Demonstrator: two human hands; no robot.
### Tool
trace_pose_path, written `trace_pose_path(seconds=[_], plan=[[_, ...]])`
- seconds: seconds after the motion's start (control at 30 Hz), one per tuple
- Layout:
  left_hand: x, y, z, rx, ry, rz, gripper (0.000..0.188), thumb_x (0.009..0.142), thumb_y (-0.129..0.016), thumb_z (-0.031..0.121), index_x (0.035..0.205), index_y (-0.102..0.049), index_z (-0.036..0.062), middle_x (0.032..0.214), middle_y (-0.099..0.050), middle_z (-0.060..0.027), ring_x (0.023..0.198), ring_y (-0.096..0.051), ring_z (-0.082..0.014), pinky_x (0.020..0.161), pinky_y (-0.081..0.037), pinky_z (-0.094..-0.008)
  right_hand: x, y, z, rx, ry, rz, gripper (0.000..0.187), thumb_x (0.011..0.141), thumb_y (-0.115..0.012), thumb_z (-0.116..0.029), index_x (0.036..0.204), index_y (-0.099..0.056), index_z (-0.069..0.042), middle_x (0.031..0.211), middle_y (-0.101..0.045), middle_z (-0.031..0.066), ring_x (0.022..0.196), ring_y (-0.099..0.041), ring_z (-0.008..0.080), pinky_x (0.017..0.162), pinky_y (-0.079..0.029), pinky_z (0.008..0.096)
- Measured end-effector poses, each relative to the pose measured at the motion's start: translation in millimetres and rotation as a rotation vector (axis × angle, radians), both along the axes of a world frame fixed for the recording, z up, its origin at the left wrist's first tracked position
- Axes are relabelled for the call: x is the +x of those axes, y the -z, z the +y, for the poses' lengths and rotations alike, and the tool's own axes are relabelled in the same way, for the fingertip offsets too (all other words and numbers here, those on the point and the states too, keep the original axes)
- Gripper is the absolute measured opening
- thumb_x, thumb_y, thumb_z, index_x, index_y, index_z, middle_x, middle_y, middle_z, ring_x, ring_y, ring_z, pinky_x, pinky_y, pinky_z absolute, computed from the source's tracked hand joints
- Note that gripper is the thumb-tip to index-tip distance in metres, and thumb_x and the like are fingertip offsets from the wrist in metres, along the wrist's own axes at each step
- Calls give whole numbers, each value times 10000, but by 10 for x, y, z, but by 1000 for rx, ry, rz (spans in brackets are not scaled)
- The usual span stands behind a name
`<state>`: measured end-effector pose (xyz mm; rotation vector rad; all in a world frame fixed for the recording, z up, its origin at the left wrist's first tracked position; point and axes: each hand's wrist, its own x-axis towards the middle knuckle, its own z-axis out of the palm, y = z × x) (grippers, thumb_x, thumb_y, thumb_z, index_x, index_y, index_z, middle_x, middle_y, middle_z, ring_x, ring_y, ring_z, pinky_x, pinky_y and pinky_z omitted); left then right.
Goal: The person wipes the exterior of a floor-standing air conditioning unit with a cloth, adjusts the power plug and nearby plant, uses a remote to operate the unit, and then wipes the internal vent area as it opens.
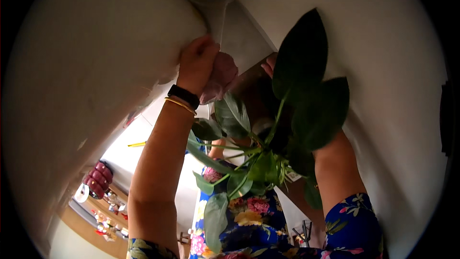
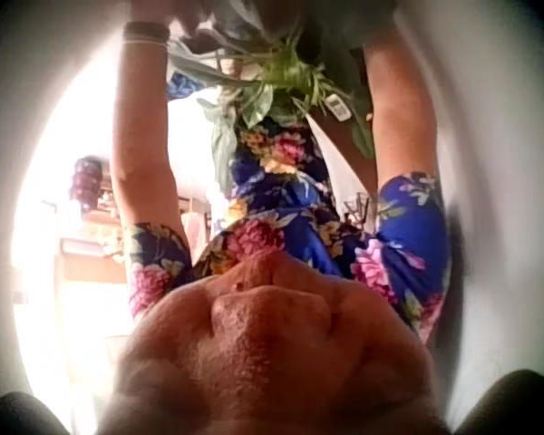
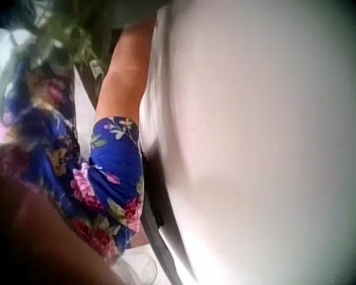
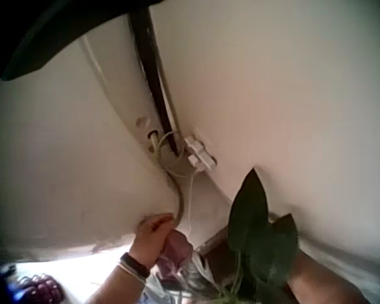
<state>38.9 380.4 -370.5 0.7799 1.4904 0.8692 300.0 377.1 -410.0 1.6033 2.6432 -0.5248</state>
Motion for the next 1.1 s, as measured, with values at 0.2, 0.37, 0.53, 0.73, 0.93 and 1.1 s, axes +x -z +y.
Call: trace_pose_path(seconds=[0.2, 0.37, 0.53, 0.73, 0.93, 1.1], plan=[[125, 199, 536, 67, 130, 123, 370, 863, -635, 256, 1085, -603, -38, 1006, -656, -126, 930, -598, -205, 843, -465, -318, -82, 89, -23, -20, -31, 7, 278, 889, -635, -302, 851, -632, -26, 789, -648, 161, 740, -638, 346, 657, -514, 435], [385, 476, 957, 145, 55, 123, 290, 871, -583, 238, 976, -607, -32, 949, -635, -143, 890, -579, -218, 801, -457, -331, -42, 261, -114, 43, -64, 54, 285, 895, -634, -297, 782, -560, -45, 720, -596, 129, 666, -618, 323, 596, -504, 421], [252, 1243, 1294, 416, 134, 218, 220, 881, -476, 153, 963, -598, -10, 976, -609, -237, 947, -584, -384, 825, -462, -420, 69, 380, -147, -11, -82, 92, 281, 888, -644, -286, 770, -530, -57, 688, -552, 115, 647, -597, 320, 578, -494, 419], [459, 1141, 1355, 389, 127, 240, 221, 855, -476, 101, 998, -614, 4, 1044, -602, -246, 987, -566, -443, 858, -454, -472, 134, 491, -152, 24, -98, 66, 286, 874, -651, -307, 779, -520, -71, 709, -541, 101, 670, -591, 312, 588, -481, 430], [370, 1200, 1395, 546, 204, 127, 239, 848, -492, 134, 1014, -609, 8, 1033, -611, -247, 987, -567, -461, 858, -454, -481, 12, 540, -168, 6, -53, 68, 284, 849, -655, -323, 777, -528, -80, 704, -542, 95, 680, -583, 319, 608, -474, 432], [446, 1068, 1442, 427, 191, 305, 211, 830, -516, 136, 893, -662, -2, 1012, -617, -238, 945, -606, -423, 853, -480, -466, 53, 506, -144, -24, -9, 72, 285, 835, -658, -319, 743, -528, -83, 694, -550, 89, 660, -578, 320, 586, -470, 441]])
